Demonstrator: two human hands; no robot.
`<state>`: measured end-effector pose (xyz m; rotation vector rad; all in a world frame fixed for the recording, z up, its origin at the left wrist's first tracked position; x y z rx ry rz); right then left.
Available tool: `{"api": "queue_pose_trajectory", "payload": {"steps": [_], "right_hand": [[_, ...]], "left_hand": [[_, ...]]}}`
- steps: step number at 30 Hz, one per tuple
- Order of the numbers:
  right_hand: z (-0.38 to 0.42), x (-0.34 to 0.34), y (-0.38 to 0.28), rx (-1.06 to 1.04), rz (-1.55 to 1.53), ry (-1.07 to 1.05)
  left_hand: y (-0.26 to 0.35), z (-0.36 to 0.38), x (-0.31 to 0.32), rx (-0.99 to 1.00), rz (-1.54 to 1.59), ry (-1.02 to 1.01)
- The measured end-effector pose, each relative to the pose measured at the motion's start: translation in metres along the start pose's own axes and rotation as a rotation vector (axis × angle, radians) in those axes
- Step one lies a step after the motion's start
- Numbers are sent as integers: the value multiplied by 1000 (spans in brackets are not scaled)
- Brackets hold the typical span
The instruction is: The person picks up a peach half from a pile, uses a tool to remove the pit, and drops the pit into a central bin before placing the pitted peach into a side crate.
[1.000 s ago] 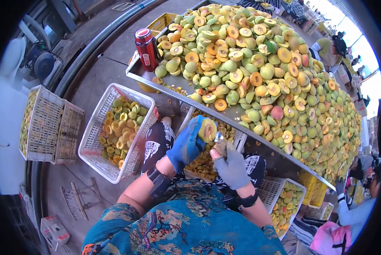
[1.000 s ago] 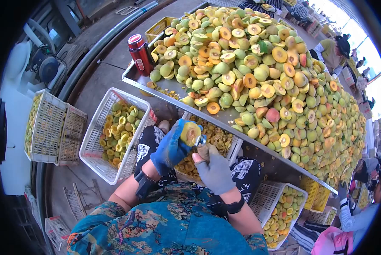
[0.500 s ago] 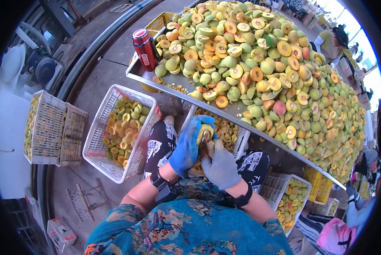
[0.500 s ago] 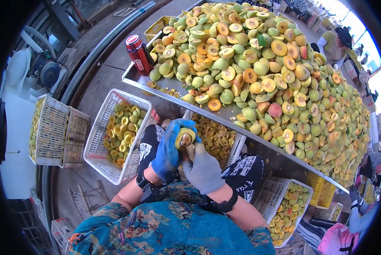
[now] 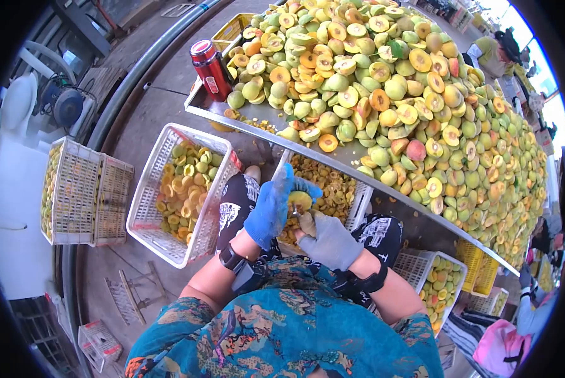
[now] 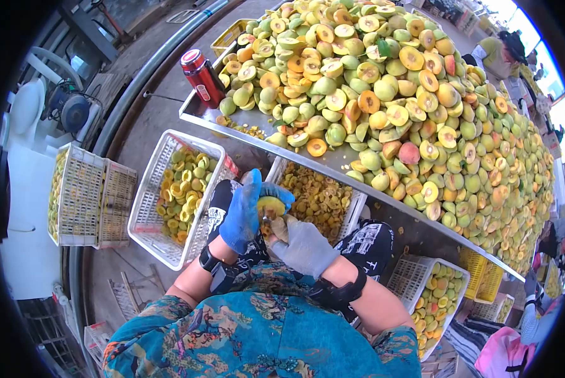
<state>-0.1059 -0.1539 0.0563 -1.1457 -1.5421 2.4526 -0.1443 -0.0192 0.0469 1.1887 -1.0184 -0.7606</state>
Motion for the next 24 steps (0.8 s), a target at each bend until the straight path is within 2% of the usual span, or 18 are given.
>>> {"api": "queue_pose_trajectory", "payload": {"steps": [2, 4, 5, 7, 8, 10, 11, 13, 14, 15, 17, 18, 19, 21, 22, 23, 24], "right_hand": [[-1, -3, 2, -9, 17, -38], [-1, -4, 5, 108, 83, -103], [-2, -6, 3, 108, 79, -102], [-2, -5, 0, 90, -226, -272], [-2, -4, 2, 91, -229, -273], [-1, 8, 7, 223, -639, -541], [-2, 9, 7, 222, -642, -541], [-1, 12, 2, 177, -851, -680], [-2, 7, -2, 143, -863, -649], [-1, 7, -1, 145, -863, -648], [-4, 4, 2, 73, -840, -558], [-2, 3, 3, 31, -839, -549], [-1, 2, 5, 33, -836, -551], [-2, -6, 13, 77, -769, -354], [0, -8, 17, 178, -737, -243], [-2, -11, 24, 197, -702, -105], [-5, -14, 30, 165, -487, 54]], "left_hand": [[-3, -4, -1, -4, -38, -20], [-1, -9, 0, 134, -227, -199], [2, -8, -1, 132, -230, -200], [10, -6, 3, 94, -138, -233], [9, -5, 3, 92, -140, -233], [14, -5, 5, 192, 118, -228], [9, -7, 8, 190, 116, -229], [2, -13, 23, 169, 722, -336], [0, -16, 28, 102, 902, -330], [2, -17, 29, 101, 903, -330], [3, -20, 24, -87, 809, 56], [1, -21, 16, -58, 543, 45], [-2, -22, 10, -57, 547, 48], [1, -24, -9, 124, 64, 82], [31, -17, -10, 638, -659, -107], [28, -14, -17, 634, -661, -105], [16, -11, -24, 529, -639, -126]]}}
Point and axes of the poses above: each hand's wrist, its own z-axis away from the middle knuckle, its own x-axis out of the palm, y = z × x, the point moved 4 cm from there along -z, towards the middle knuckle, and after that the axes turned 11 degrees about x, right-handed, at the moved point
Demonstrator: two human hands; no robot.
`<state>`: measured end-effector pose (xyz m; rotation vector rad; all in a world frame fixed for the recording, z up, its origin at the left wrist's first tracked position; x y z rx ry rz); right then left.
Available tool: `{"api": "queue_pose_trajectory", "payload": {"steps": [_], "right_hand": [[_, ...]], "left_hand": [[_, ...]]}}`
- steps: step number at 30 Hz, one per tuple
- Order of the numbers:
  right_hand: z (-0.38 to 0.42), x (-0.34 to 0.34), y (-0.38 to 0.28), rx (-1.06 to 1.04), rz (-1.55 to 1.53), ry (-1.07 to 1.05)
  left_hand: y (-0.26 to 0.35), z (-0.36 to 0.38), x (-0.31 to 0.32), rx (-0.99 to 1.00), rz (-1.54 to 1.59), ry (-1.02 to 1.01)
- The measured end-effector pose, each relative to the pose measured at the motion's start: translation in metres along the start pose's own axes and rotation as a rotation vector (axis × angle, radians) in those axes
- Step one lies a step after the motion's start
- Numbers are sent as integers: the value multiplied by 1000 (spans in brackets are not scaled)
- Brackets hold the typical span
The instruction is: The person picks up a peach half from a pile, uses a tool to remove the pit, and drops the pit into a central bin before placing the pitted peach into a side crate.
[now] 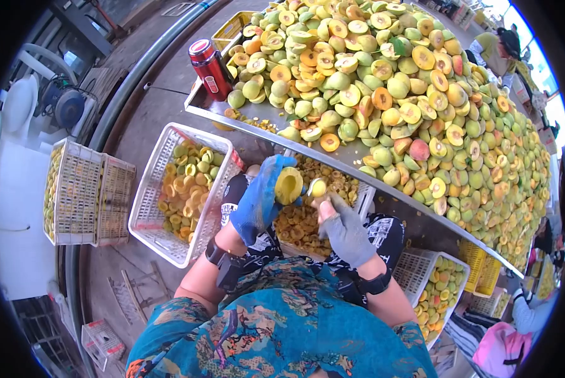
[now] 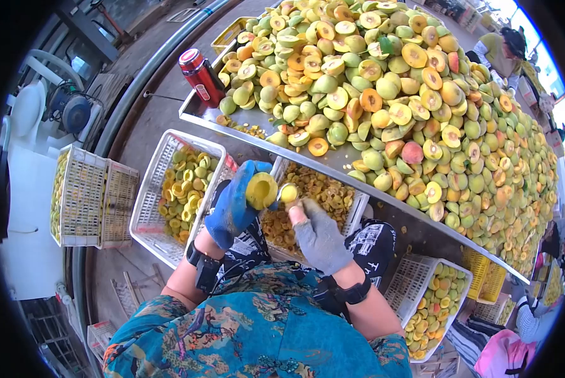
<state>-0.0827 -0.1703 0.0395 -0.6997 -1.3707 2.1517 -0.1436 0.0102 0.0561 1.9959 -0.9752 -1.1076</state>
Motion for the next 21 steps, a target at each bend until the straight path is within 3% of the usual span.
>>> {"api": "queue_pose_trajectory", "payload": {"steps": [1, 2, 3, 4, 5, 12, 13, 14, 17, 19, 21], "right_hand": [[-1, -4, -2, -76, 200, 161], [-1, -2, -2, -71, 196, 161], [2, 0, -12, -183, 291, 247], [4, 1, -21, -298, 388, 333], [4, 4, -20, -298, 389, 332], [0, 10, -20, -337, 562, 473], [-5, 8, -16, -311, 617, 503], [-18, 1, -4, -87, 717, 392], [-28, -15, 38, -14, 709, 428], [-22, -13, 34, -56, 721, 377], [-19, -15, 34, -87, 717, 358]], "left_hand": [[-10, 9, 4, -91, 40, -45], [-15, 15, 9, -116, 236, -4], [-18, 20, 10, -119, 236, -6], [-13, 20, 9, 12, 59, -34], [-8, 21, 9, 142, -119, -61], [-21, 38, 14, 87, -27, -8], [-19, 36, 10, -37, 83, 52], [-13, 35, 6, -162, 194, 110], [2, 23, -5, -516, 522, 295], [8, 9, -59, -315, -98, 294], [-20, 11, -114, -239, -823, 223]]}}
Point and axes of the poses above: each hand's wrist, its own z-axis away from the middle knuckle, its own x-axis out of the palm, y = z × x, the point moved 4 cm from there along -z, towards the middle knuckle, and after that the axes turned 11 degrees about x, right-handed, at the moved point
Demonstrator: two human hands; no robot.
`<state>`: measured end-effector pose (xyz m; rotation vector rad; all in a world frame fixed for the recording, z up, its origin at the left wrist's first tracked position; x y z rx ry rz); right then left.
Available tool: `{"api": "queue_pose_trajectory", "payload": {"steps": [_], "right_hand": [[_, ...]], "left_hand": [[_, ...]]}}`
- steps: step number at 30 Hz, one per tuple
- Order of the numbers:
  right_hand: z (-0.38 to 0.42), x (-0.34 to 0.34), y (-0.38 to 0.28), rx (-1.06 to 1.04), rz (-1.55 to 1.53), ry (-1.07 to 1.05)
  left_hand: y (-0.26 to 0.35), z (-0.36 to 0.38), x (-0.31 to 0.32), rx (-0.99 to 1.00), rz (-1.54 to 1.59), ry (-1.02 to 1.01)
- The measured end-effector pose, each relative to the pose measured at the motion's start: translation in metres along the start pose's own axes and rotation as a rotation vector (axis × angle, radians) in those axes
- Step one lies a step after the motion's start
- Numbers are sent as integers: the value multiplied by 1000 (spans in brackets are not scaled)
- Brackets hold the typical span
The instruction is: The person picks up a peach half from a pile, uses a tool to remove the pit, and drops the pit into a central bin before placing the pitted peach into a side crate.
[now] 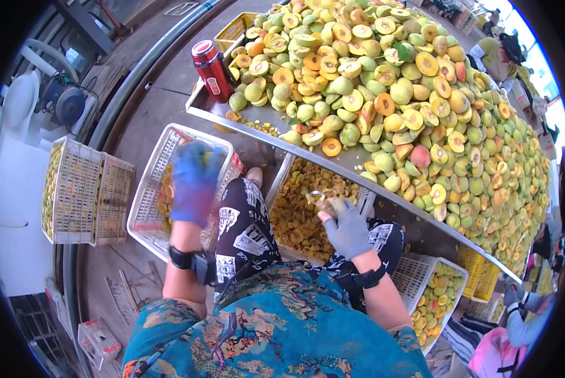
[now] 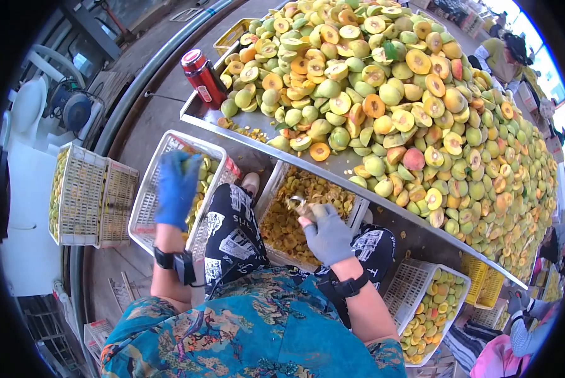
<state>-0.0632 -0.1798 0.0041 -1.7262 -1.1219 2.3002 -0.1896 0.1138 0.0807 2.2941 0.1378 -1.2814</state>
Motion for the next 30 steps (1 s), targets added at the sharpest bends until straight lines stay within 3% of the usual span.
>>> {"api": "queue_pose_trajectory", "payload": {"steps": [2, 4, 6, 8, 10, 12, 13, 15, 18, 20, 22, 24, 26, 28, 29, 30], "right_hand": [[2, 9, 5, -48, -140, -172], [3, 15, 7, -49, -229, -198], [5, 11, -1, 144, -357, -318], [4, 22, 6, 208, -446, -347], [9, 31, 13, 400, -860, -469], [14, 31, 22, 413, -863, -441], [16, 29, 25, 391, -775, -400], [18, 10, 20, 353, -531, -376], [20, 13, 33, 348, -482, -373], [21, -6, 21, 331, -425, -348], [21, -13, 17, 159, -368, -64], [15, -19, 6, 151, -361, -134], [9, -18, -8, 212, -622, -271], [9, -23, -30, 262, -779, -318], [8, -25, -37, 158, -703, -243], [8, -27, -45, 56, -622, -168]], "left_hand": [[-31, -2, -10, 74, -822, 144], [-38, -14, 1, 24, -806, 160], [-43, -32, 45, 98, -121, 9], [-6, -49, 88, 206, 69, -164], [27, -76, 137, 156, -2, -532], [41, -90, 182, 165, -66, -542], [49, -97, 191, 78, -32, -628], [44, -100, 231, 57, -35, -616], [39, -96, 246, 87, -50, -583], [40, -98, 213, 51, 60, -441], [43, -100, 176, 33, 80, -429], [41, -84, 148, -263, 862, -360], [53, -56, 131, -471, 1711, -519], [79, -33, 106, -324, 2157, -468], [89, -22, 103, -308, 2247, -393], [102, -15, 92, -473, 2296, -400]]}}
Point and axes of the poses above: each hand's wrist, its own z-axis away from the middle knuckle, its own x-axis out of the palm, y = z × x, the point moved 4 cm from there along -z, towards the middle knuckle, and after that the axes turned 11 degrees about x, right-handed, at the moved point
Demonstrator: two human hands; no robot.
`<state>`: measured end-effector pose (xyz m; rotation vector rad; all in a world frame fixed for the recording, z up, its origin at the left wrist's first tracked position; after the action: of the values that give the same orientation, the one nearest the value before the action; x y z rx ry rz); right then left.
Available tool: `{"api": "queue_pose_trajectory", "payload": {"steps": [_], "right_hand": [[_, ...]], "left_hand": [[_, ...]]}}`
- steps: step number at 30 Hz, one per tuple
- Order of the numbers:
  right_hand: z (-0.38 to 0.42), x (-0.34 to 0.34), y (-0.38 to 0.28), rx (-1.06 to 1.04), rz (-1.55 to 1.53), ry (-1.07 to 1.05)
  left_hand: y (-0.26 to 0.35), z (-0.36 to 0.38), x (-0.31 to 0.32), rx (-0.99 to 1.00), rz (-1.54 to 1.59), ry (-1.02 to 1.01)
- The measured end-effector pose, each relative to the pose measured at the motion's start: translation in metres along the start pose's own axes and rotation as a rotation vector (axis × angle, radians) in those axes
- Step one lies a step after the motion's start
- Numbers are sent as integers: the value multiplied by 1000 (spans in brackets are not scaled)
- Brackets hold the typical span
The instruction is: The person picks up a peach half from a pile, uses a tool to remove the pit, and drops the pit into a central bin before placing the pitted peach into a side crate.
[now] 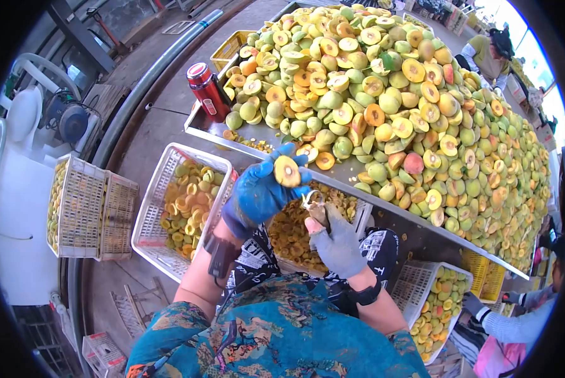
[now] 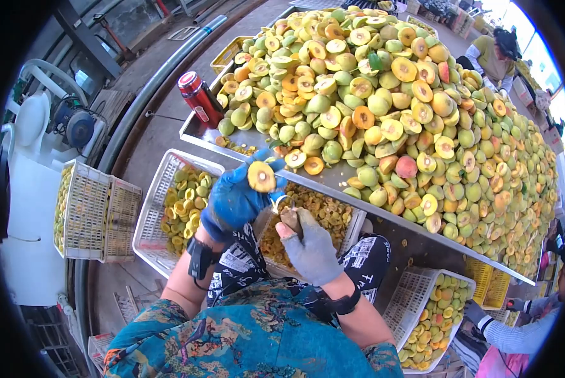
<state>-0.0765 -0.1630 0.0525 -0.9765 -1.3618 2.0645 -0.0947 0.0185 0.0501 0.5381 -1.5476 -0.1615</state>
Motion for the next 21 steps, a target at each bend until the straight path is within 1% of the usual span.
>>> {"api": "queue_pose_trajectory", "payload": {"steps": [1, 2, 3, 5, 6, 8, 9, 11, 14, 18, 20, 21], "right_hand": [[5, 0, -16, -70, 57, 42], [6, 4, -18, -66, 59, 41], [8, 6, -21, -82, 65, 39], [11, 9, -24, -108, 71, 51], [12, 9, -24, -109, 74, 53], [14, 11, -22, -135, 94, 70], [14, 13, -19, -134, 95, 68], [15, 16, -18, -228, 126, 144], [15, 19, -16, -230, 189, 197], [14, 16, -19, -185, 215, 168], [13, 17, -15, -127, 243, 88], [14, 16, -14, -123, 245, 87]], "left_hand": [[-5, 6, 6, 2, 13, 61], [-11, 11, 8, 5, 28, 122], [-17, 17, 10, 4, 32, 123], [-21, 28, 16, 116, -272, 92], [-24, 32, 22, 116, -269, 90], [-20, 39, 44, 275, -815, -13], [-25, 39, 40, 195, -460, 70], [-29, 41, 35, 217, -457, 53], [-33, 40, 36, 244, -478, 38], [-38, 39, 30, 244, -546, 26], [-37, 39, 32, 223, -572, 24], [-35, 39, 33, 204, -600, 23]]}}
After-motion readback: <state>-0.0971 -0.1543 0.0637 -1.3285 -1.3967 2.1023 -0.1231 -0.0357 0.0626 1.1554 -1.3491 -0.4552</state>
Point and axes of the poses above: each hand's wrist, its own z-axis away from the middle knuckle, its own x-axis out of the palm, y = z × x, the point moved 4 cm from there along -z, towards the middle knuckle, and after that the axes turned 11 degrees about x, right-handed, at the moved point
